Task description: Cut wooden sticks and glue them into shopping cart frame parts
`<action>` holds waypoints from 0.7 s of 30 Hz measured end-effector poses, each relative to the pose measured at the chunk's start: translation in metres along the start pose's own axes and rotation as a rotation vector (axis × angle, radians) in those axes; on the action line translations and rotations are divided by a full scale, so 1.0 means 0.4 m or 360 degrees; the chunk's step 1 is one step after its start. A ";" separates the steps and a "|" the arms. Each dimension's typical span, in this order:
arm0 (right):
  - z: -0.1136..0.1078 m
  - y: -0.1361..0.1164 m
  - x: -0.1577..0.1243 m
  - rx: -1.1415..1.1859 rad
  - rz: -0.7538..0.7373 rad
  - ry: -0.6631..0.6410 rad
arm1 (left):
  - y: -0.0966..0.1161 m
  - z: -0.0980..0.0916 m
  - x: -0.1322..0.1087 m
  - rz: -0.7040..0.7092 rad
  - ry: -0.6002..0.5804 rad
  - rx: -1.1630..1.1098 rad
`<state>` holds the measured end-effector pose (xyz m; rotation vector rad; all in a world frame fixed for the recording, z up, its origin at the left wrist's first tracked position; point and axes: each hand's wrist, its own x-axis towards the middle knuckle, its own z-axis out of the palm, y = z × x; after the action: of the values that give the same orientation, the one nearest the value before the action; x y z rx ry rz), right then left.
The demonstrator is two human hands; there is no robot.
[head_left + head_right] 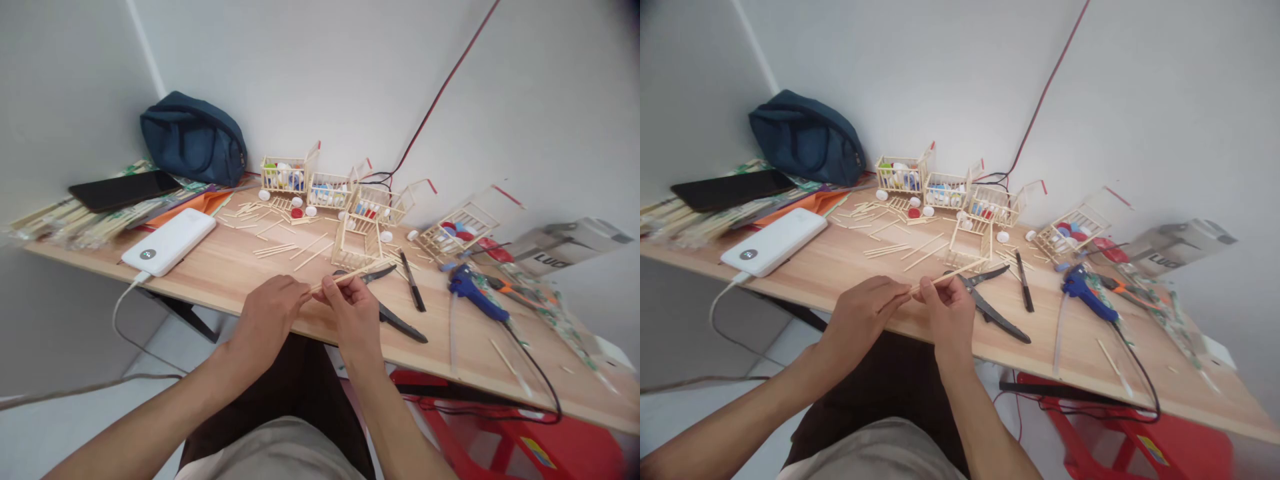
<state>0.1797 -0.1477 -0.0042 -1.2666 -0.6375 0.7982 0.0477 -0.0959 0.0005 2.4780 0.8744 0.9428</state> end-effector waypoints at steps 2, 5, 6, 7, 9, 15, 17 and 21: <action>0.005 0.014 0.002 0.0043 0.0054 0.0022 | -0.011 0.006 -0.004 0.0024 -0.0009 0.0065; 0.000 0.023 0.008 0.0029 0.0209 -0.0053 | -0.032 0.011 -0.010 0.0026 -0.0069 0.0148; -0.005 0.021 0.009 0.0024 0.0283 -0.0116 | -0.040 0.012 -0.013 0.0016 -0.0089 0.0175; -0.014 0.015 0.007 0.0013 0.0358 -0.0187 | -0.047 0.012 -0.015 0.0003 -0.0108 0.0198; -0.041 -0.006 0.001 -0.0066 0.0479 -0.0319 | -0.058 0.012 -0.020 -0.0014 -0.0168 0.0241; -0.222 -0.113 0.026 -0.0916 0.0105 -0.0272 | -0.061 0.017 -0.024 -0.0008 -0.0292 0.0412; -0.300 -0.137 0.070 -0.1181 -0.0125 -0.0069 | -0.058 0.020 -0.022 -0.0023 -0.0310 0.0439; -0.411 -0.153 0.182 -0.1867 -0.0331 0.0137 | -0.055 0.023 -0.015 0.0001 -0.0303 0.0525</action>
<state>0.3628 -0.1896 0.0223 -2.2111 -1.2194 0.1252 0.0411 -0.0843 -0.0201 2.7850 1.0334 0.5864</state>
